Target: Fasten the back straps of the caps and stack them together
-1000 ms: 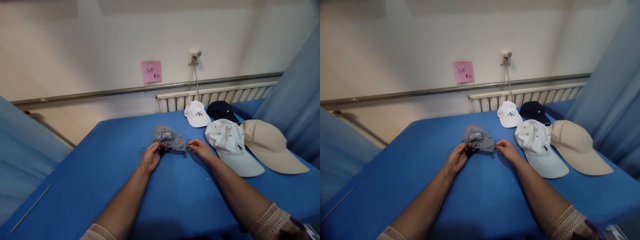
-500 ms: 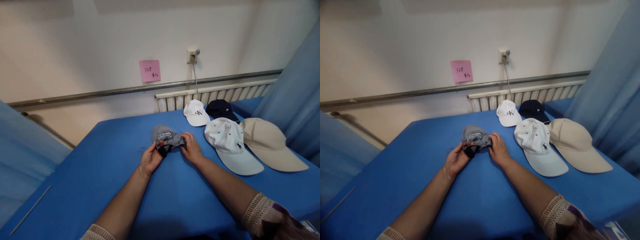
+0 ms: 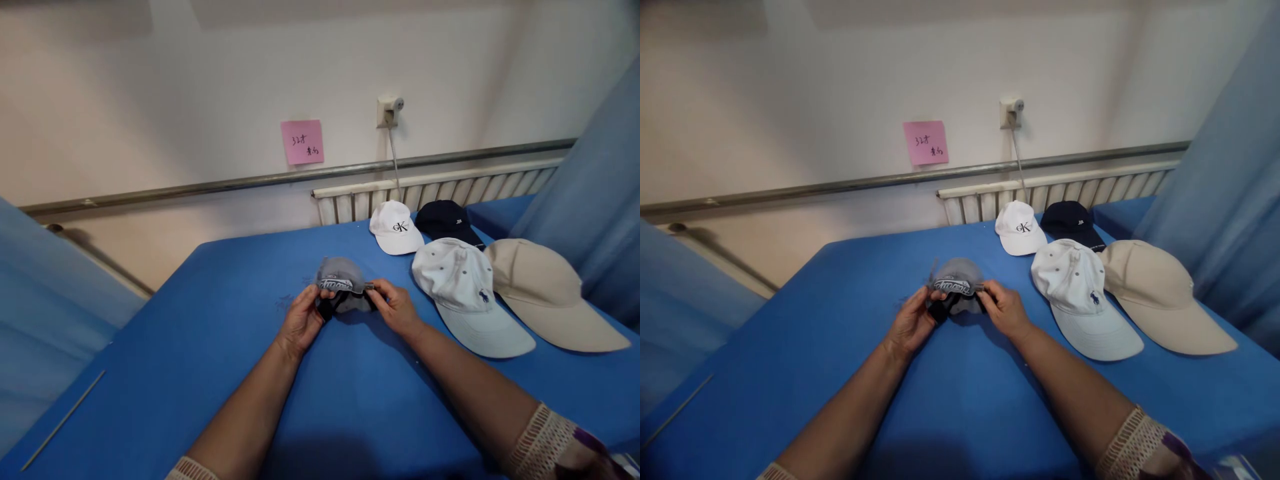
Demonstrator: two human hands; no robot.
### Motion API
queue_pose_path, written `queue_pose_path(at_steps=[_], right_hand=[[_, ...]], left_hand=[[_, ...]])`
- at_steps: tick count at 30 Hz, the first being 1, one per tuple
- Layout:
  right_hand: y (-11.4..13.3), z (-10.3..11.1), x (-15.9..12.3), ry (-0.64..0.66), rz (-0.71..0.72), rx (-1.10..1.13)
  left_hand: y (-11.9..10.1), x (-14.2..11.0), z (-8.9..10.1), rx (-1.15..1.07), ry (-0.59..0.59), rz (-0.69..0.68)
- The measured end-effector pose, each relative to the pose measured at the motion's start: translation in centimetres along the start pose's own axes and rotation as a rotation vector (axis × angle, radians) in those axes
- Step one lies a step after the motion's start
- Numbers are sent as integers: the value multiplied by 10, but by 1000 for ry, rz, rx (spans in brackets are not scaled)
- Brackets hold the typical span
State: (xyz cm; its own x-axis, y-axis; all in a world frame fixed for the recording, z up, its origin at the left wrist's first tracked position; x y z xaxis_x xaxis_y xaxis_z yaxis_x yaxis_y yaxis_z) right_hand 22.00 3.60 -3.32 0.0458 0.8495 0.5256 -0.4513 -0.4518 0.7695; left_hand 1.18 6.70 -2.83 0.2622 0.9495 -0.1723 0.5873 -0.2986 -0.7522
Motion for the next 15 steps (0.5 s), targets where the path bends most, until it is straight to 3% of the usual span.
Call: queue_pose_path(at_steps=[7, 12, 15], right_hand=[[-10, -12, -1, -33, -26, 24], [-19, -11, 0, -128, -202, 188], [-18, -12, -2, -118, -212, 238]], left_hand=[[14, -13, -19, 302, 115, -15], [18, -14, -22, 421, 116, -71], [20, -15, -24, 529, 129, -101]])
Point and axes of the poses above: each hand's wrist, its own x-axis towards the middle knuckle, its own z-axis out of the back of the hand, y = z × x, the point moved 4 cm from there along x, towards the middle knuckle, and after that the axes turned 4 degrees about -y, right-handed, at the moved point
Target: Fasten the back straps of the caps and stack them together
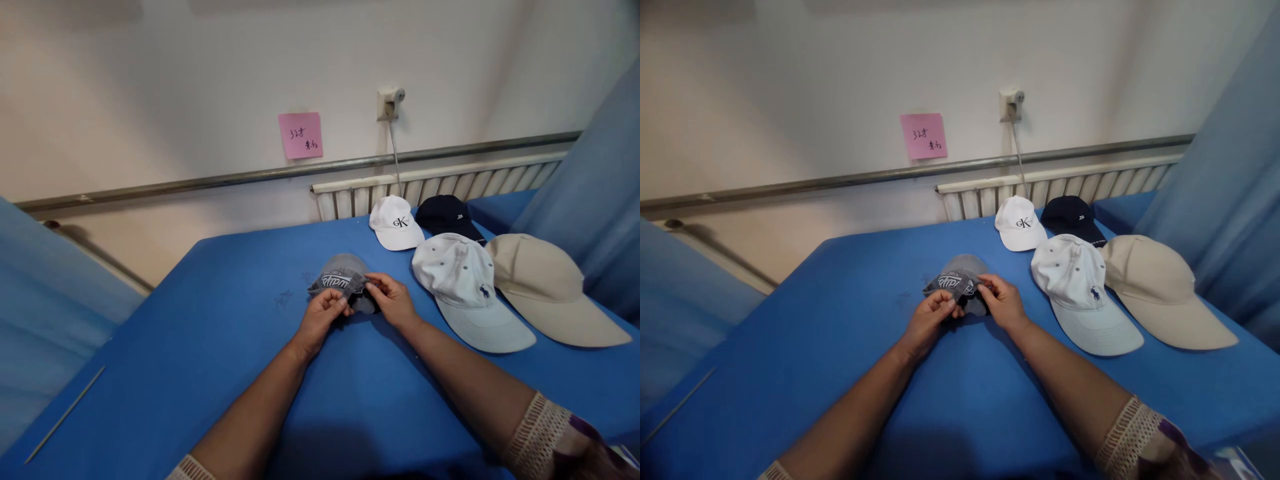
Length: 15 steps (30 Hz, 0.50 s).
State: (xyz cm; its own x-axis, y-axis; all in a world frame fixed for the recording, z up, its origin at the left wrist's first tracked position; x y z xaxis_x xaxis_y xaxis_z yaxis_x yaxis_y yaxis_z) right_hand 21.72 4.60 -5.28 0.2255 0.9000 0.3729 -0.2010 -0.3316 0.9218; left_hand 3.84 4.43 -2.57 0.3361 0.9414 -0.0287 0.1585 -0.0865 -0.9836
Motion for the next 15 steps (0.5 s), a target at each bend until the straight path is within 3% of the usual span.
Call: queue_pose_path(at_steps=[7, 11, 15], right_hand=[[2, -1, -4, 2, -49, -2], [5, -1, -5, -53, -37, 90], [9, -6, -7, -16, -76, 263]], left_hand=[[-21, -10, -3, 108, -184, -231], [-14, -13, -11, 28, -108, -102], [0, -9, -16, 53, -70, -8]])
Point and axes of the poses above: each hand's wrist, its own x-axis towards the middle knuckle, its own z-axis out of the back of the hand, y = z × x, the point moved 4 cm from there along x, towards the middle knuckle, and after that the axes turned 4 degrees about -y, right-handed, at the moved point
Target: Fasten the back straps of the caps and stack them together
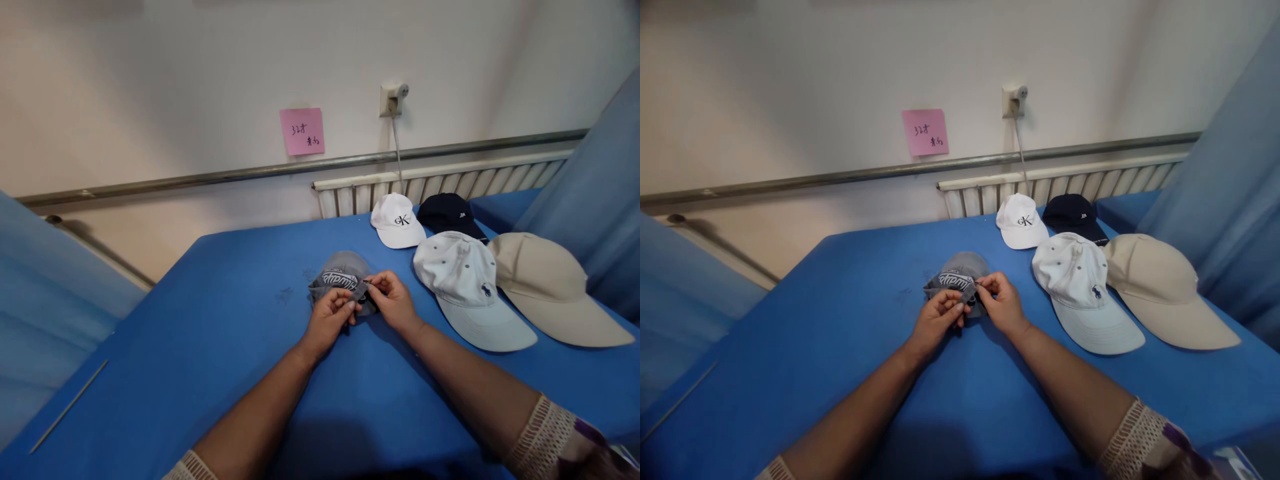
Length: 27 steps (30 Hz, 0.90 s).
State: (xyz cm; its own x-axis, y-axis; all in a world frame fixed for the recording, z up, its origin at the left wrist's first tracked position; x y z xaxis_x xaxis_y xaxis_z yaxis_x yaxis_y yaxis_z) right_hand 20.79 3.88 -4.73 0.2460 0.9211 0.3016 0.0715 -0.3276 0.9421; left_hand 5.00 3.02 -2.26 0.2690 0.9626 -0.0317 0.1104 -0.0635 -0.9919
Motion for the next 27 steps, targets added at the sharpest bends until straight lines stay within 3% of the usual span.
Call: queue_pose_path(at_steps=[6, 11, 21, 27], right_hand=[[0, -5, 0, 83, -136, 189], [2, -3, 1, 138, -183, 177], [5, -6, -7, 217, -48, -75], [7, -5, -6, 294, -69, -108]], left_hand=[[4, 6, 4, 39, -25, 98], [6, 6, 5, -55, -2, 165], [9, 3, 3, -66, 70, 191], [10, 4, 6, -23, 38, 154]])
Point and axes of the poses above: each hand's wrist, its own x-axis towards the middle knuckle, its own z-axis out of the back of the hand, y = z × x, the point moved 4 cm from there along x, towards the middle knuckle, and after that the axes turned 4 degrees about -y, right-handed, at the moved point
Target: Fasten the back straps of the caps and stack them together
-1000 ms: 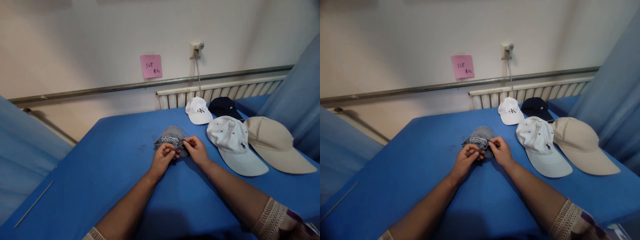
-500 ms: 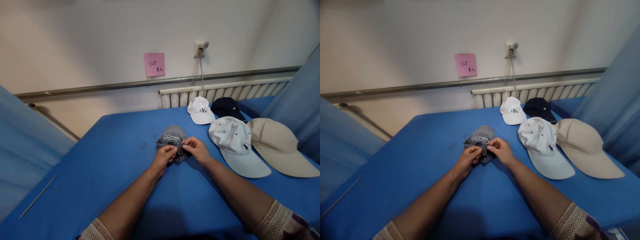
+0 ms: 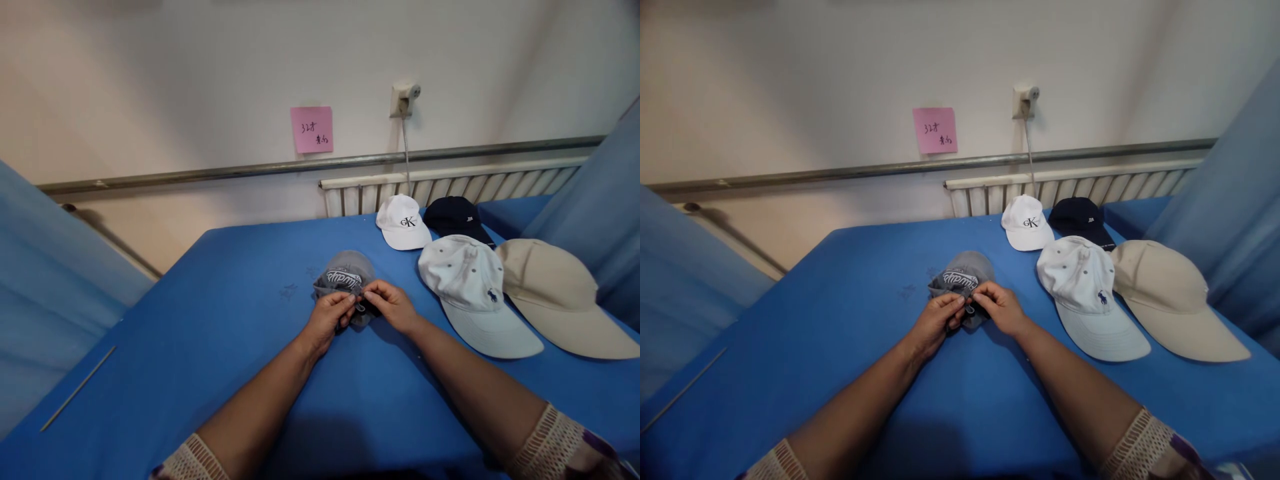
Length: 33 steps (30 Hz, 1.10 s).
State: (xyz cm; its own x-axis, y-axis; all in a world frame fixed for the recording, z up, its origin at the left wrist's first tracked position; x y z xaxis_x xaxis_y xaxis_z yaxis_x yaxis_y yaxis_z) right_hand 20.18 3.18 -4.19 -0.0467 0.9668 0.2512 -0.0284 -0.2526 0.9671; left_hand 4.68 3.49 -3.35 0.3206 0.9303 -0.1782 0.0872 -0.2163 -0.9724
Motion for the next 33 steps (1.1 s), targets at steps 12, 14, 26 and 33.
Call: queue_pose_path(at_steps=[12, 14, 26, 33], right_hand=[[1, 3, 4, -129, -123, 271], [1, 3, 4, -85, -130, 278], [-6, -3, 1, 58, -103, 278], [-4, 4, 3, -79, -124, 333]], left_hand=[[2, 2, 0, -4, 41, 20], [3, 2, 0, 0, 35, 17], [1, 0, -1, 3, 52, -2], [5, 2, 2, -86, 23, 63]])
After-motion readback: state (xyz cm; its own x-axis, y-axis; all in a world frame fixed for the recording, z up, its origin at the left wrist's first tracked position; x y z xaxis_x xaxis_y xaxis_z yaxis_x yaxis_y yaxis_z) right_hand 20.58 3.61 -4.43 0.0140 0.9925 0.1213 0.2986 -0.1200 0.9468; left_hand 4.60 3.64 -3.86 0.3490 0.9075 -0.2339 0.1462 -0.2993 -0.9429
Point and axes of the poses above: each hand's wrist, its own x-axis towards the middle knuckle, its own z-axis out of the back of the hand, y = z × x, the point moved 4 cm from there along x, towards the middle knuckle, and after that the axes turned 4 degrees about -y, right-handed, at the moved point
